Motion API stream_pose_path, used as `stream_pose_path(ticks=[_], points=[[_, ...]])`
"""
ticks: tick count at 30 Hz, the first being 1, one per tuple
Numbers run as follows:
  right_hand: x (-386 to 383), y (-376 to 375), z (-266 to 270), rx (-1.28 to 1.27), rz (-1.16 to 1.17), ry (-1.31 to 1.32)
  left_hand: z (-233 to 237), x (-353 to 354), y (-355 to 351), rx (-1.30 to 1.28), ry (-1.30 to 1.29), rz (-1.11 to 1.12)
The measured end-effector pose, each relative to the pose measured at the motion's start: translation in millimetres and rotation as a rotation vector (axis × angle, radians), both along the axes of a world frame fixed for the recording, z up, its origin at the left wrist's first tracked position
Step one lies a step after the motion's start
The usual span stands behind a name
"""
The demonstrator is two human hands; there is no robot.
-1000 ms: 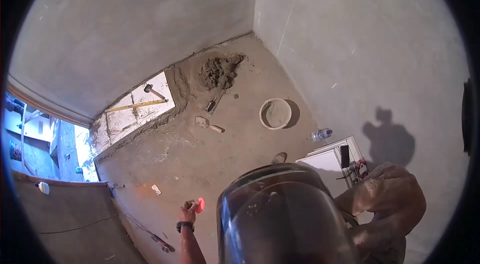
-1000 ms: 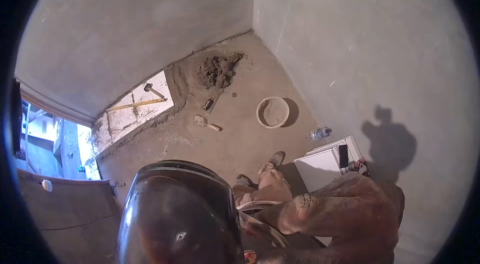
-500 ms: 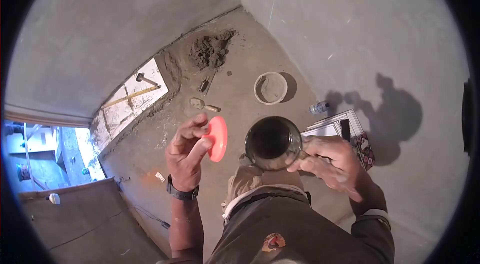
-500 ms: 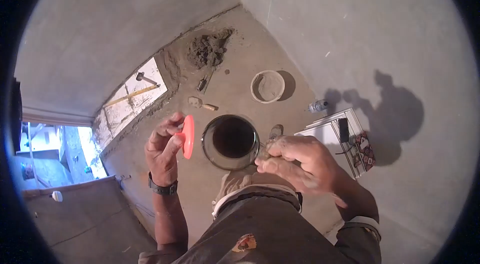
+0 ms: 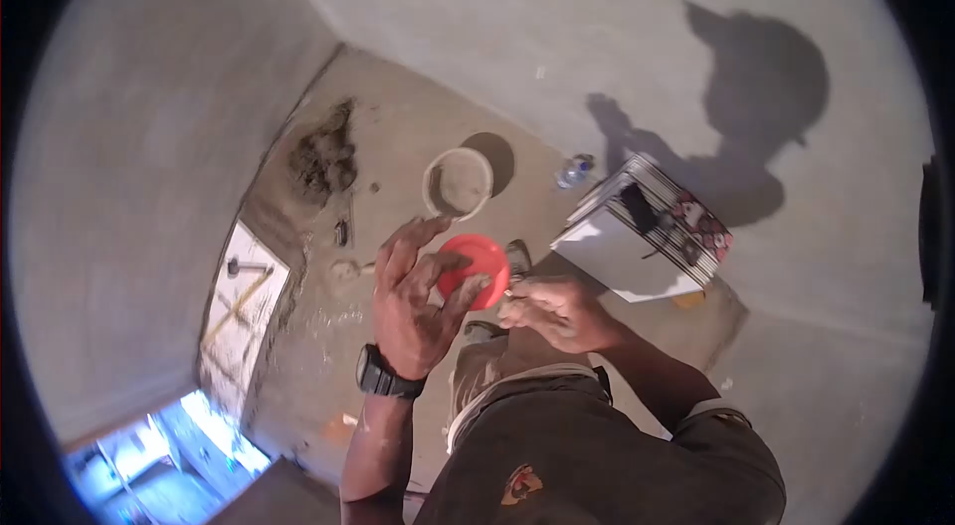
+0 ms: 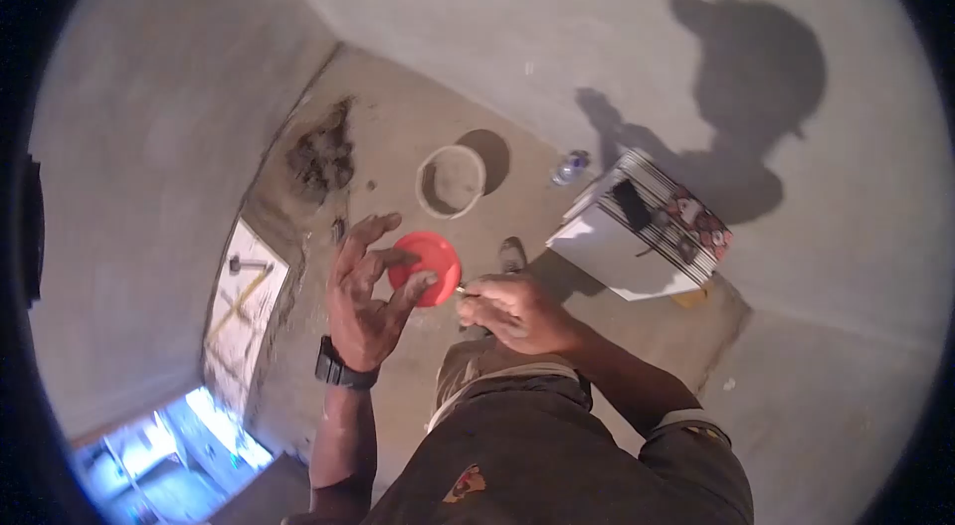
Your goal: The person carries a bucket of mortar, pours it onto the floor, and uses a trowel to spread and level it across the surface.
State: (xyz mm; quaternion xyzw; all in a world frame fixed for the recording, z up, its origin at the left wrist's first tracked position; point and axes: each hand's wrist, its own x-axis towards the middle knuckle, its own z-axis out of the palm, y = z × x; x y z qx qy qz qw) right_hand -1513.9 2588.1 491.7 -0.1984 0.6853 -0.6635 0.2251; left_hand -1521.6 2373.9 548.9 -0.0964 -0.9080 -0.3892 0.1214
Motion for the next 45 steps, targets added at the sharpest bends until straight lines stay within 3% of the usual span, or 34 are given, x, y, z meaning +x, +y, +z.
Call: stream_pose_path(ticks=[2,7,8,9,13,15,17,19,23,24,26,29,31,32,35,37,38,45], points=[[-15,16,-18,-0.053,-0.064,-0.061,-13,-23,19,-0.031,-0.023,-0.046],[-51,62,-56,0.132,-0.106,0.090,-47,-79,67,0.010,-0.211,-0.137],[-61,74,-50,0.186,-0.055,-0.108,-54,-90,76,0.003,-0.198,-0.171],[-67,82,-55,0.193,-0.066,-0.117,-60,-102,84,-0.003,-0.181,-0.203],[-74,112,-112,0.047,-0.353,-0.359,-72,-129,110,0.089,-0.224,-0.186],[-83,129,-144,0.041,-0.458,-0.404,-95,-136,100,0.147,-0.310,-0.145],[-89,144,-179,-0.118,-0.733,-0.469,-136,-128,81,0.085,-0.407,-0.085],[-89,174,-227,0.028,-0.748,-0.403,-185,-106,58,0.076,-0.617,0.070],[-98,223,-316,0.068,-1.208,-0.362,-287,-21,-8,-0.037,-0.973,0.311],[-100,235,-334,0.077,-1.219,-0.372,-309,6,-26,-0.046,-1.031,0.350],[-109,257,-362,-0.097,-1.466,-0.469,-353,70,-65,0.021,-1.162,0.453],[-129,279,-377,-0.147,-1.603,-0.552,-405,174,-112,0.130,-1.343,0.618],[-135,292,-397,-0.147,-1.625,-0.549,-406,203,-123,-0.033,-1.505,0.424],[-136,298,-408,-0.199,-1.649,-0.529,-406,213,-122,-0.034,-1.518,0.429],[-139,303,-424,-0.223,-1.688,-0.508,-402,230,-110,0.060,-1.422,0.462],[-141,306,-433,-0.290,-1.704,-0.466,-420,236,-108,0.149,-1.195,0.363],[-145,301,-424,-0.261,-1.720,-0.479,-382,166,-63,0.262,-1.461,0.684],[-145,306,-431,-0.336,-1.727,-0.464,-381,98,-36,0.446,-1.281,0.676]])
